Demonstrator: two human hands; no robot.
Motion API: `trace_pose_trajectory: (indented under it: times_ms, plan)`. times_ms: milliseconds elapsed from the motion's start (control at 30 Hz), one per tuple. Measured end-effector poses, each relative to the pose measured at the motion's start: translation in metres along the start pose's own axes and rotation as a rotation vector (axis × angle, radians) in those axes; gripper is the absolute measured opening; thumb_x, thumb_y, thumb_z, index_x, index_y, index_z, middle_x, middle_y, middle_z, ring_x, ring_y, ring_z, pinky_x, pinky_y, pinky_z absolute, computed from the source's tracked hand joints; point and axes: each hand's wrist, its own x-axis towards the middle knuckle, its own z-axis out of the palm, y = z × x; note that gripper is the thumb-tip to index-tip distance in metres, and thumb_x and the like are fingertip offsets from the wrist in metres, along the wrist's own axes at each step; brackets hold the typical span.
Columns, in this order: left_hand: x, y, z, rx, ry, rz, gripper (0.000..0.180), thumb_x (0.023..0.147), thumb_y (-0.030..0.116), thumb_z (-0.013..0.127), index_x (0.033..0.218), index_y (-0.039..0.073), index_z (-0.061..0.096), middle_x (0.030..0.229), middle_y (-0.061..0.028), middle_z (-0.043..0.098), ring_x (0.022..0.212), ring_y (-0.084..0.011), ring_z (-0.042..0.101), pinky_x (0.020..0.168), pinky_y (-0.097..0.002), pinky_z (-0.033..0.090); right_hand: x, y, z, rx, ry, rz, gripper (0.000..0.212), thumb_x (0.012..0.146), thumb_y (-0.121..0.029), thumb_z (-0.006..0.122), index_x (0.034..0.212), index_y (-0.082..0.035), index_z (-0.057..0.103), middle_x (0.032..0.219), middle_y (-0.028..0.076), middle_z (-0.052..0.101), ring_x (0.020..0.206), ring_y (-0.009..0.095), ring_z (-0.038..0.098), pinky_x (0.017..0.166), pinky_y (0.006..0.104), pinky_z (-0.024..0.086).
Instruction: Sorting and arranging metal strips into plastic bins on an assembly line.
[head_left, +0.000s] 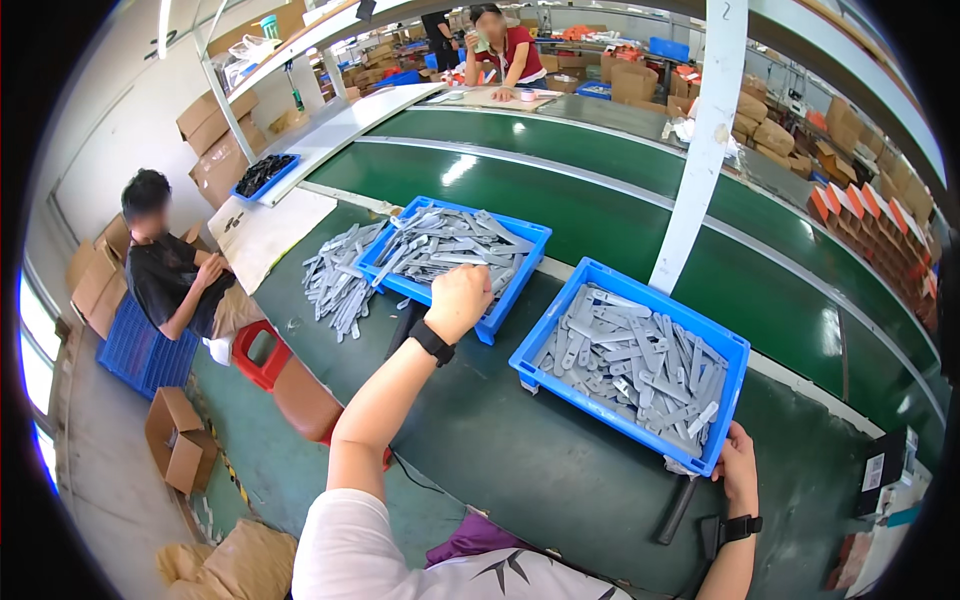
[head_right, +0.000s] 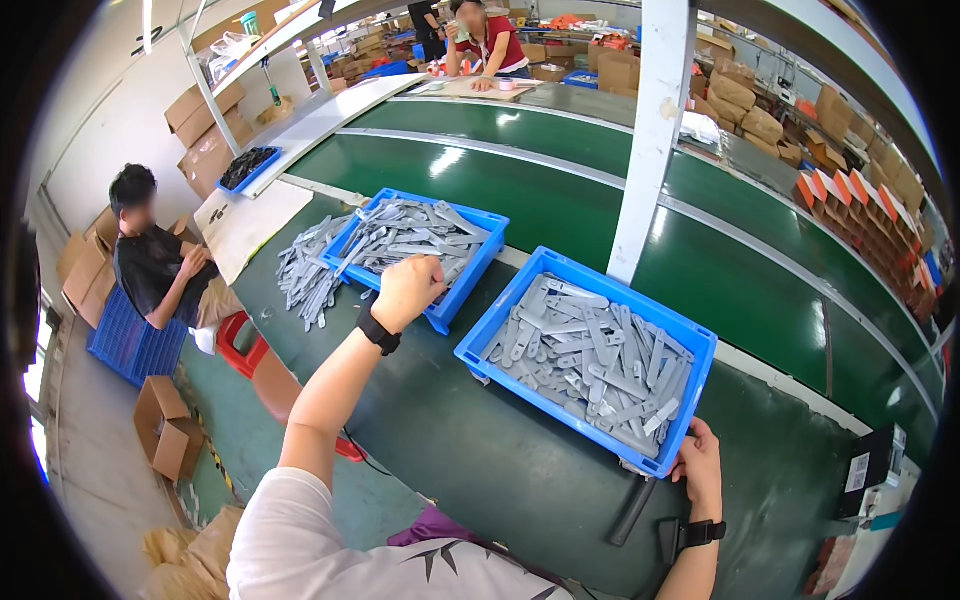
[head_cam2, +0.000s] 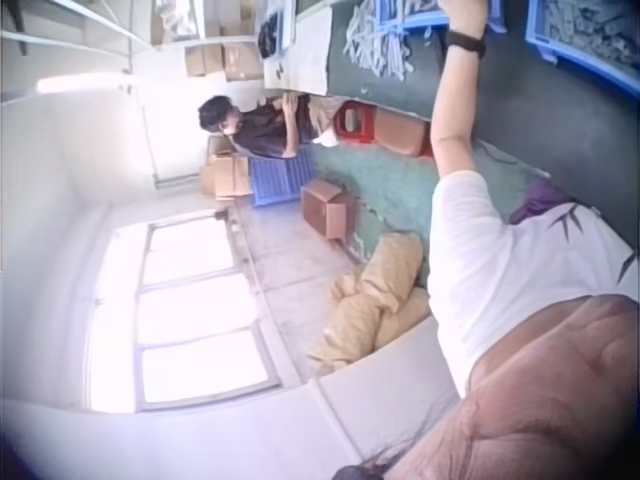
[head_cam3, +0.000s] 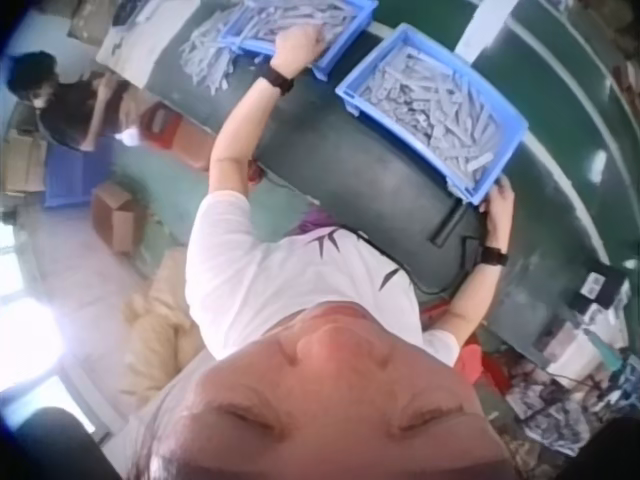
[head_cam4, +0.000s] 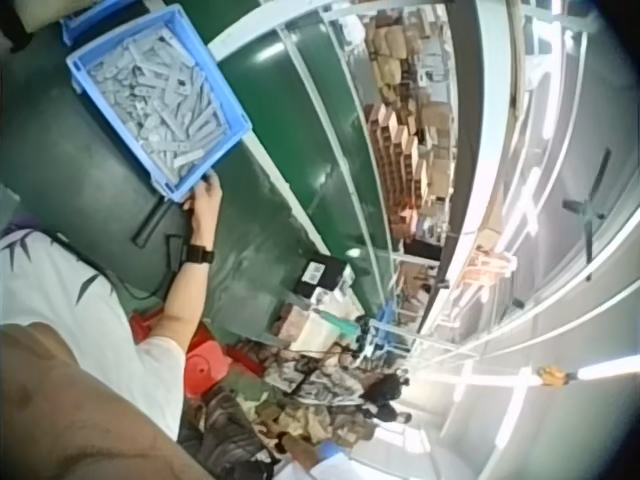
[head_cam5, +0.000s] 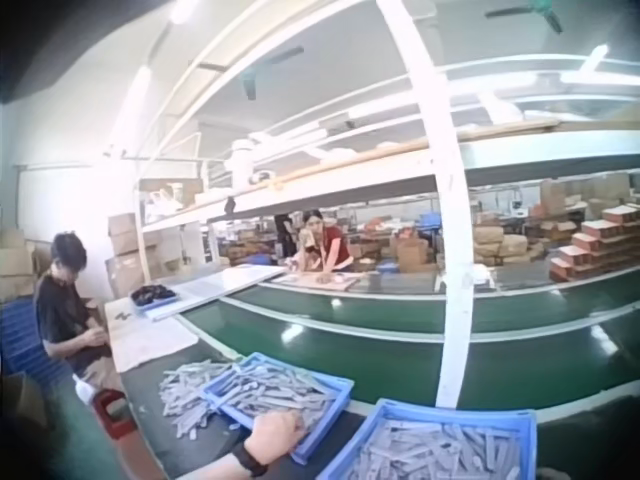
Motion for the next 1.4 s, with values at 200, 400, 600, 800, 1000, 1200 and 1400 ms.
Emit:
trace_pose_trajectory:
  times_ms: [200,400,600,800,1000,1200,1400]
  plan:
    - [0.011,0.015,0.023,0.115,0.081,0.048,0.028,0.071,0.026,0.072,0.087,0.008,0.057,0.08,-0.0101,0.063,0.078,-0.0277,0.064,0.064,-0.0374,0.051,-0.001,0.003,-0.017,-0.061,0.022,-0.017,0.039,0.085,-0.009,0.053,0.12,0.008,0.047,0.061,0.007,0.06,0.042,0.012,0.056,0.033,0.0208,0.039]
    - [0.016,-0.054,0.055,-0.025,0.102,0.134,0.019,0.073,0.019,0.066,0.084,0.005,0.057,0.077,-0.0157,0.06,0.074,-0.0354,0.058,0.063,-0.0439,0.045,0.002,-0.001,-0.005,0.141,-0.116,-0.001,0.044,0.084,-0.014,0.06,0.123,0.003,0.048,0.068,0.005,0.06,0.049,0.009,0.054,0.04,0.0216,0.04]
    - [0.034,-0.055,0.057,-0.263,0.382,0.244,0.02,0.082,0.017,0.06,0.097,0.005,0.058,0.077,-0.0118,0.063,0.068,-0.027,0.062,0.063,-0.0397,0.047,0.0,0.009,-0.019,0.032,-0.102,-0.047,0.044,0.085,-0.018,0.055,0.123,0.002,0.047,0.071,0.01,0.064,0.048,0.014,0.06,0.038,0.0226,0.044]
    - [-0.031,0.1,-0.043,-0.317,-0.038,0.406,0.025,0.087,0.024,0.061,0.101,0.003,0.061,0.091,-0.0176,0.066,0.081,-0.0315,0.063,0.074,-0.0384,0.049,-0.004,0.012,-0.016,0.043,-0.101,-0.086,0.046,0.084,-0.017,0.054,0.123,0.005,0.044,0.069,0.012,0.064,0.047,0.015,0.06,0.037,0.0234,0.044]
    - [-0.038,0.117,-0.037,-0.421,-0.15,0.415,0.025,0.09,0.019,0.056,0.107,0.0,0.06,0.096,-0.0199,0.065,0.087,-0.0337,0.061,0.078,-0.0392,0.047,0.002,0.015,-0.013,0.05,-0.109,-0.091,0.047,0.084,-0.014,0.053,0.125,0.007,0.042,0.068,0.012,0.064,0.048,0.016,0.06,0.037,0.0241,0.044]
    - [-0.016,0.059,-0.047,-0.054,0.29,0.488,0.041,0.086,0.029,0.061,0.119,0.005,0.059,0.112,-0.0199,0.062,0.098,-0.0345,0.06,0.084,-0.0409,0.048,-0.001,0.008,-0.013,0.061,-0.108,-0.077,0.046,0.083,-0.011,0.051,0.124,0.007,0.044,0.067,0.012,0.063,0.047,0.016,0.06,0.037,0.0238,0.044]
    - [0.015,-0.021,-0.053,0.389,0.069,0.373,0.072,0.071,0.03,0.076,0.133,0.009,0.046,0.123,-0.0133,0.058,0.099,-0.0327,0.062,0.079,-0.0443,0.052,0.006,0.013,-0.011,0.05,-0.099,-0.077,0.048,0.083,-0.012,0.052,0.125,0.008,0.041,0.069,0.012,0.063,0.047,0.017,0.06,0.037,0.0238,0.044]
